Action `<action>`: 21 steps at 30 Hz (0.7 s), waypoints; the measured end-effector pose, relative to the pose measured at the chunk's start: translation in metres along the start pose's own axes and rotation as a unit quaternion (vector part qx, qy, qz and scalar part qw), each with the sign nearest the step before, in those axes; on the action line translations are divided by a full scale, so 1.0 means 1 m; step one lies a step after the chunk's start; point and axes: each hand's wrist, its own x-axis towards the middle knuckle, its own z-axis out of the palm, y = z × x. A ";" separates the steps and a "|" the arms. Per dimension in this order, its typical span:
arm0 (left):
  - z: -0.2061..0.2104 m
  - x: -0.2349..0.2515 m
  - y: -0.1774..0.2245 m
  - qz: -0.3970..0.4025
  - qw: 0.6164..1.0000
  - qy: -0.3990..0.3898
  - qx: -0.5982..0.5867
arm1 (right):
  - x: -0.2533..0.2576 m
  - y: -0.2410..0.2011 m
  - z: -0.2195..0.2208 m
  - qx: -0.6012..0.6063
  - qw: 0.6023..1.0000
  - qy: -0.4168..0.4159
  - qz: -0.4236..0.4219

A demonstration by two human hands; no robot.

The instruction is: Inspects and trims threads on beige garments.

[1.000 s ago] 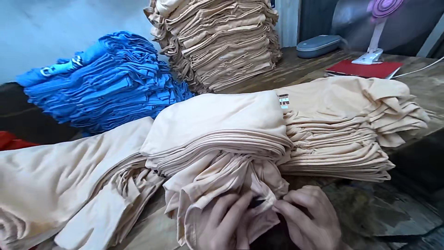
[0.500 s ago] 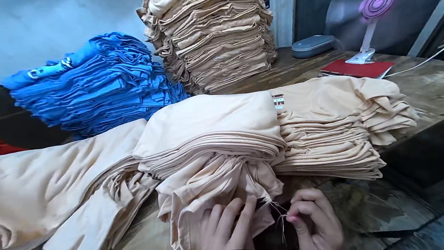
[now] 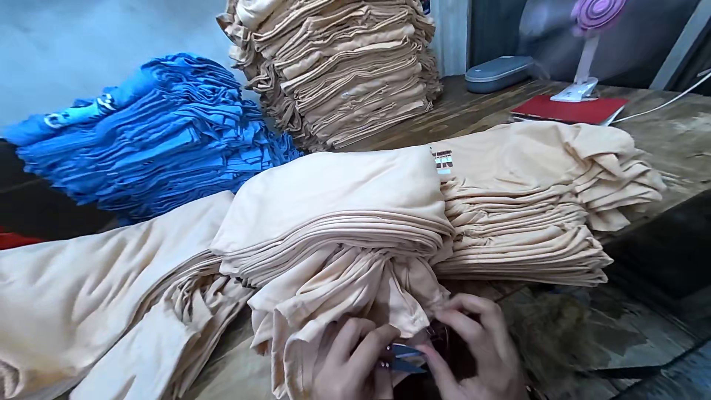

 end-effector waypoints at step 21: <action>-0.011 0.043 -0.009 -0.166 0.952 -0.016 -0.258 | 0.020 -0.001 0.044 0.086 0.987 0.090 -0.102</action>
